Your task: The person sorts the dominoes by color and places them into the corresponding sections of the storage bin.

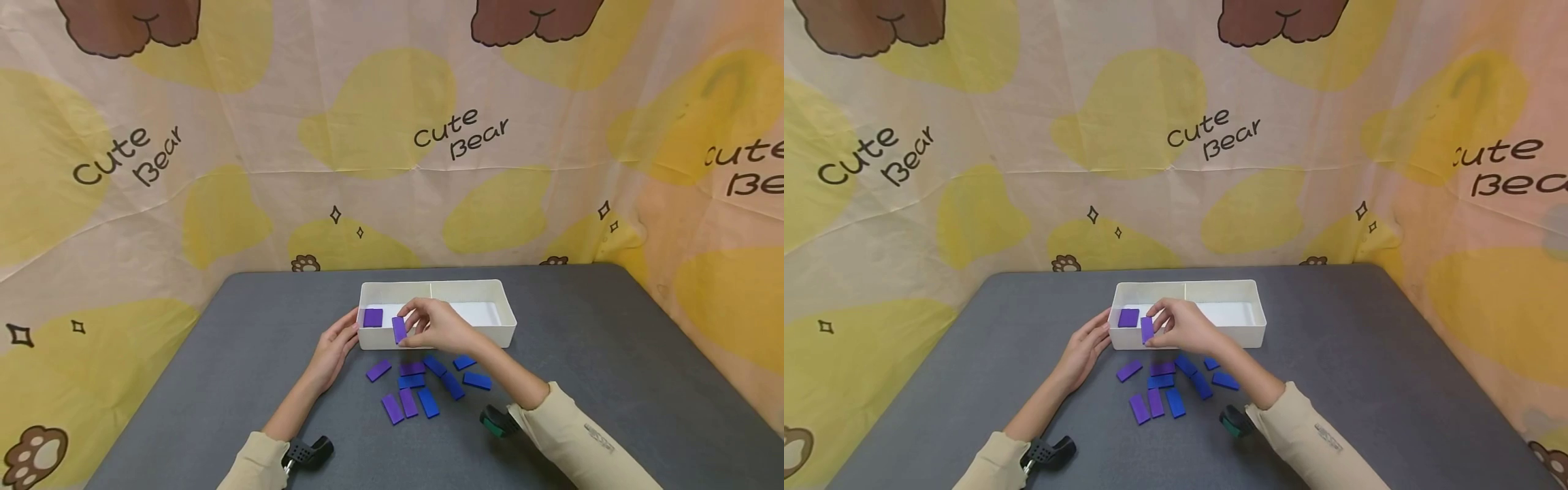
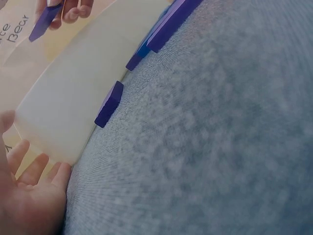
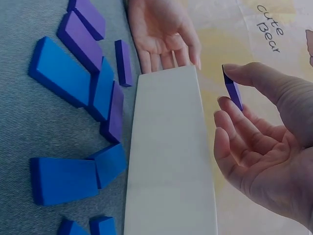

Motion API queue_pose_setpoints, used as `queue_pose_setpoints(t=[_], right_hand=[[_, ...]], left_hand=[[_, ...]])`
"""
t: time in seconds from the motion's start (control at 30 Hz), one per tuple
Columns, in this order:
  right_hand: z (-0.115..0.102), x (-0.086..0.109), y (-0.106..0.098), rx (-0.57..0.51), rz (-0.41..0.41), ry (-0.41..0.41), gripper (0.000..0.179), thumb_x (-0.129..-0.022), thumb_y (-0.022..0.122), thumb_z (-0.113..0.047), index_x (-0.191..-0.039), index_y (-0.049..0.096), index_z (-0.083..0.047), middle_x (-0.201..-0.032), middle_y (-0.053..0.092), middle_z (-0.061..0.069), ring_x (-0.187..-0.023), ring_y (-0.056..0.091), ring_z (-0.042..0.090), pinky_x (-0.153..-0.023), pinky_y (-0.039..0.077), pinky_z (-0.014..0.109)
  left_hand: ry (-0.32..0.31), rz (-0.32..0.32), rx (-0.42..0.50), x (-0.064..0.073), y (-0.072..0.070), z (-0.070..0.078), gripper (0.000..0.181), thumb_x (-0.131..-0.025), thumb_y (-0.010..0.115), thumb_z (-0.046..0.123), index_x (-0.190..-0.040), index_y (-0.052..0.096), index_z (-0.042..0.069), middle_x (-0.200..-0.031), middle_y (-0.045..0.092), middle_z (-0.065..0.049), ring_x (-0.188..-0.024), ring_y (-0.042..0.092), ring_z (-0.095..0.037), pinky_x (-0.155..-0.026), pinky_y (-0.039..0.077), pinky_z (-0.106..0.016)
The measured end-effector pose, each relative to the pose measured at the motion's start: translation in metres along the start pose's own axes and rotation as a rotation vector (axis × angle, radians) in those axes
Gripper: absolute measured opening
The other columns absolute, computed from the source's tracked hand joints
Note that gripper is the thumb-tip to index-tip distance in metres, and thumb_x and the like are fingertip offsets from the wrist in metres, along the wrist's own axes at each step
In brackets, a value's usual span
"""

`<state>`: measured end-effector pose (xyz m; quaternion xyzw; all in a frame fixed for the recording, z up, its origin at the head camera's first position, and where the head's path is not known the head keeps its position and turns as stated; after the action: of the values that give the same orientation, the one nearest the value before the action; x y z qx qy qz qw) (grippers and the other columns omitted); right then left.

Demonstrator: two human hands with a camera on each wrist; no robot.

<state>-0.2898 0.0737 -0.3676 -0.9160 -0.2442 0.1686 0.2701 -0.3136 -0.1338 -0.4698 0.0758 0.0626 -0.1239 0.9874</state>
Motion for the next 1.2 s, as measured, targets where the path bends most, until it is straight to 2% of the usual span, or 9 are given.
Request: queue_pose_setpoints(t=[0.3,0.57,0.9,1.2], right_hand=[[0.005,-0.014,-0.003,-0.010,0.037,0.064,0.046,-0.083,0.089,-0.008,-0.120,0.065,0.006,-0.095,0.077,0.011,-0.076,0.066,0.013,-0.070,0.057,0.025],[0.004,-0.027,-0.005,0.006,0.052,0.077,0.046,-0.084,0.088,-0.010,-0.121,0.066,0.006,-0.096,0.078,0.013,-0.079,0.072,0.021,-0.068,0.057,0.024],[0.013,-0.040,-0.003,0.013,0.077,0.125,0.045,-0.086,0.087,-0.011,-0.123,0.066,0.005,-0.097,0.077,0.013,-0.079,0.071,0.018,-0.068,0.056,0.026],[0.024,-0.050,-0.002,0.030,0.110,0.162,0.046,-0.085,0.088,-0.012,-0.122,0.067,0.005,-0.098,0.076,0.014,-0.086,0.070,0.020,-0.070,0.054,0.026]], left_hand=[[0.005,0.034,0.000,0.000,0.000,0.000,0.052,-0.112,0.047,0.008,-0.159,0.035,-0.010,-0.165,0.035,-0.029,-0.151,0.037,-0.040,-0.108,0.049,-0.022],[0.008,0.053,-0.007,0.000,0.000,0.001,0.051,-0.111,0.047,0.006,-0.159,0.037,-0.009,-0.164,0.038,-0.029,-0.150,0.039,-0.040,-0.109,0.049,-0.025],[0.025,0.057,-0.050,0.002,0.001,0.004,0.051,-0.111,0.048,0.007,-0.158,0.038,-0.009,-0.163,0.039,-0.030,-0.150,0.039,-0.041,-0.110,0.048,-0.025],[0.033,0.053,-0.030,0.001,0.001,0.003,0.050,-0.111,0.047,0.006,-0.158,0.039,-0.009,-0.162,0.040,-0.031,-0.149,0.039,-0.042,-0.109,0.049,-0.024]])
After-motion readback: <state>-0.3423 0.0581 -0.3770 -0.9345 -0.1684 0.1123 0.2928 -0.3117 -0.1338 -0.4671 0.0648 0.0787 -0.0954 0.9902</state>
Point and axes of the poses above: each hand's wrist, its own x-axis away from the middle knuckle, its own y-axis out of the palm, z = x × y, the point moved 7 cm from there along -x, towards the middle knuckle
